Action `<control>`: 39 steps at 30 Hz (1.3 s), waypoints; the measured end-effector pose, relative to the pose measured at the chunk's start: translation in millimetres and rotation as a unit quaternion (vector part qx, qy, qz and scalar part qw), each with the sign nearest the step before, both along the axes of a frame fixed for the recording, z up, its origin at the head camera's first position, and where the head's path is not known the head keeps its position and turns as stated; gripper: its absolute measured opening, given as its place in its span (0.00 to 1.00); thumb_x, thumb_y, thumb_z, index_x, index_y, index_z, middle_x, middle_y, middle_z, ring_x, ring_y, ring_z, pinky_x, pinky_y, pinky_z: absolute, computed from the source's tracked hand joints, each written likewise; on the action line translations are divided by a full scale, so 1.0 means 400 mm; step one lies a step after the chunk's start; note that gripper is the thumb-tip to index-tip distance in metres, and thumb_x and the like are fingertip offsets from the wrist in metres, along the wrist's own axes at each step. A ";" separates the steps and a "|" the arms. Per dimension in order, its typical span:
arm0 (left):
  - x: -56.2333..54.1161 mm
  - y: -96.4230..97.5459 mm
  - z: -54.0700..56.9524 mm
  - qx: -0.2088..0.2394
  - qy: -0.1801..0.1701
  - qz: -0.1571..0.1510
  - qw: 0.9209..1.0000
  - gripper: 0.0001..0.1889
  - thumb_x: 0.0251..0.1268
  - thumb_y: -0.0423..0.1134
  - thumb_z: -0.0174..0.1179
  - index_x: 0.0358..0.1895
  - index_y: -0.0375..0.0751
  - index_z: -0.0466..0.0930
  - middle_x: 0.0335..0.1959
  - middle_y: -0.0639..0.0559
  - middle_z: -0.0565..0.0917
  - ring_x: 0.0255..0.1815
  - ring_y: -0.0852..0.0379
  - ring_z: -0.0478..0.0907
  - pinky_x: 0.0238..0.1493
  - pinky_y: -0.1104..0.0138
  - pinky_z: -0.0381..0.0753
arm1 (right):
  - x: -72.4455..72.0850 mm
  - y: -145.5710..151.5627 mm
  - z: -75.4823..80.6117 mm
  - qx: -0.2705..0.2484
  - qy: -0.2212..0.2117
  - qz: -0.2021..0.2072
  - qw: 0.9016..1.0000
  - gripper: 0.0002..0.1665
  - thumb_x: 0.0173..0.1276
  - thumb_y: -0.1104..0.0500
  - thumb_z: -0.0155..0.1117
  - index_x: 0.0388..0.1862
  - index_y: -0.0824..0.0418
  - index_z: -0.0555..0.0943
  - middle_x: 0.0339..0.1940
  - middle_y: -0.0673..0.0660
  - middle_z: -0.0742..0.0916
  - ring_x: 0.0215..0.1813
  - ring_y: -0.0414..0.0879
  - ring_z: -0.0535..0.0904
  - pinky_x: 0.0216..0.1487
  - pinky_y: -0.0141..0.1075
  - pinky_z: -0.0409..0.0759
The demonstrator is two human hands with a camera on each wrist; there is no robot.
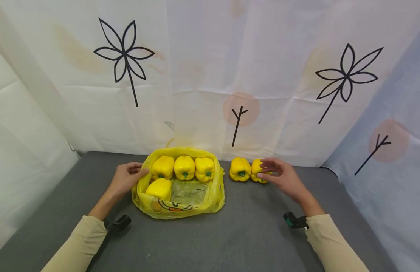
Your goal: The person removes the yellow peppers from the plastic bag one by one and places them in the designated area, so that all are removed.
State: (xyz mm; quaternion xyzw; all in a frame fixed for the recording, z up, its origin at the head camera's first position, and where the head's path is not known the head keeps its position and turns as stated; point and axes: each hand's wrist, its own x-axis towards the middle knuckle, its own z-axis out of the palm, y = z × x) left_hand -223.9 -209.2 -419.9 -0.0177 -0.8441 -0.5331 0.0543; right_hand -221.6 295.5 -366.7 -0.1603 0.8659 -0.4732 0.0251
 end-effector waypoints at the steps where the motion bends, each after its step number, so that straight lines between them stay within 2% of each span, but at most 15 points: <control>1: 0.001 0.000 0.001 0.000 0.001 -0.001 1.000 0.20 0.74 0.40 0.63 0.58 0.26 0.79 0.46 0.36 0.84 0.48 0.43 0.82 0.42 0.68 0.82 | 0.001 -0.004 0.001 -0.003 -0.001 0.003 1.000 0.33 0.75 0.55 0.66 0.73 0.66 0.68 0.66 0.67 0.78 0.64 0.64 0.75 0.51 0.30 0.80; 7: 0.001 0.001 0.000 -0.002 0.002 0.001 1.000 0.20 0.74 0.40 0.62 0.58 0.26 0.79 0.46 0.37 0.84 0.48 0.44 0.82 0.43 0.67 0.82 | 0.006 -0.030 0.007 -0.009 -0.007 0.018 1.000 0.33 0.74 0.56 0.66 0.72 0.68 0.70 0.66 0.67 0.77 0.64 0.65 0.75 0.51 0.32 0.81; 14: -0.003 -0.001 -0.005 0.004 0.003 -0.007 1.000 0.19 0.74 0.39 0.62 0.57 0.26 0.80 0.44 0.38 0.85 0.43 0.50 0.82 0.40 0.68 0.83 | 0.009 -0.062 0.003 -0.004 -0.002 0.030 1.000 0.30 0.74 0.57 0.67 0.70 0.67 0.73 0.63 0.67 0.80 0.59 0.58 0.79 0.52 0.35 0.82; 30: -0.002 -0.003 -0.002 0.005 -0.006 -0.005 1.000 0.18 0.74 0.39 0.62 0.57 0.26 0.80 0.44 0.38 0.85 0.44 0.48 0.83 0.40 0.69 0.83 | 0.024 -0.145 0.026 -0.010 -0.001 0.091 0.996 0.29 0.71 0.60 0.70 0.66 0.71 0.75 0.58 0.68 0.81 0.60 0.64 0.78 0.54 0.37 0.81; 39: -0.004 -0.005 -0.004 0.001 -0.005 -0.004 1.000 0.18 0.74 0.38 0.62 0.58 0.27 0.80 0.44 0.38 0.85 0.45 0.46 0.83 0.40 0.69 0.83 | 0.022 -0.174 0.043 0.001 0.020 0.116 0.993 0.27 0.70 0.59 0.71 0.65 0.64 0.77 0.58 0.65 0.83 0.59 0.64 0.79 0.55 0.40 0.81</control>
